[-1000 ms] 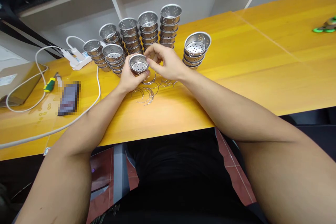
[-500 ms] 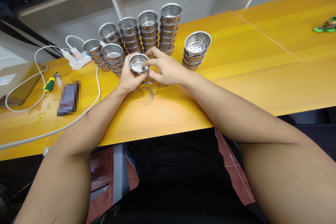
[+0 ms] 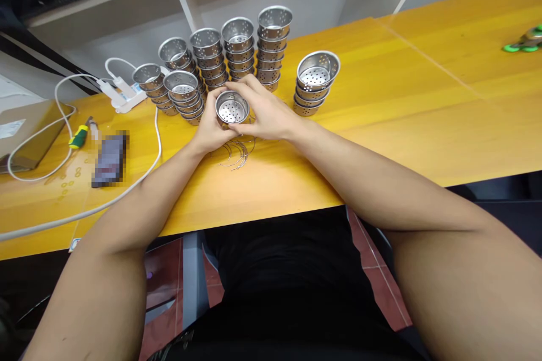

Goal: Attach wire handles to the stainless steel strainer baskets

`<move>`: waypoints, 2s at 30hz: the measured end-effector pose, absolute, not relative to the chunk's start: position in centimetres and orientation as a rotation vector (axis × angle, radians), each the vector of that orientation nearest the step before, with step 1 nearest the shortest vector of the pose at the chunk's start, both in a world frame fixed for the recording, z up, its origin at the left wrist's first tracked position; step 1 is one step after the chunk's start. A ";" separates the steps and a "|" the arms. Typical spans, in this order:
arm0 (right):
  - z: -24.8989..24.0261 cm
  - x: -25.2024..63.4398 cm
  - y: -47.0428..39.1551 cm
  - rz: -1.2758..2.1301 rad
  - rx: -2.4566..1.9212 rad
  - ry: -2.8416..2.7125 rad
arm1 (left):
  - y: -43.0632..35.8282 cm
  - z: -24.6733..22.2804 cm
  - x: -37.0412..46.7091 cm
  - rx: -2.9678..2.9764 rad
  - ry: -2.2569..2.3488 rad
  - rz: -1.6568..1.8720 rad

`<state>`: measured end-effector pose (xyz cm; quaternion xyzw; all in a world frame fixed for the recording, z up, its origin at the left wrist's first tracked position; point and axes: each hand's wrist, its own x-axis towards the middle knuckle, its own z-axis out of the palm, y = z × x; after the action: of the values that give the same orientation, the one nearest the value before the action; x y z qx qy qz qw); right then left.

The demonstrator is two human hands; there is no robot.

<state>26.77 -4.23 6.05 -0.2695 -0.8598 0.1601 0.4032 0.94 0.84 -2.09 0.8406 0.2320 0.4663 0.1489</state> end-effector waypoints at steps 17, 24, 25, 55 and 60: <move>2.8 29.0 -0.9 0.454 -1.192 -2.002 | -0.2 -1.9 0.2 2.327 0.839 1.095; 3.2 30.2 0.1 0.426 -1.273 -2.024 | -1.5 -0.8 0.5 2.311 0.897 1.038; 3.0 30.4 0.4 0.420 -1.287 -2.025 | -1.6 -0.6 0.5 2.310 0.902 1.033; 6.8 31.7 -2.2 0.143 -1.488 -2.345 | -2.5 0.4 0.8 2.350 0.893 0.984; 7.9 28.5 -4.8 0.122 -1.297 -2.370 | -2.8 1.2 0.9 2.362 0.965 0.978</move>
<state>28.51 -4.79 7.93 -0.4683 -0.8554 0.0441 0.2169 0.91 -2.84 1.19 0.8463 0.3459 0.3503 0.2032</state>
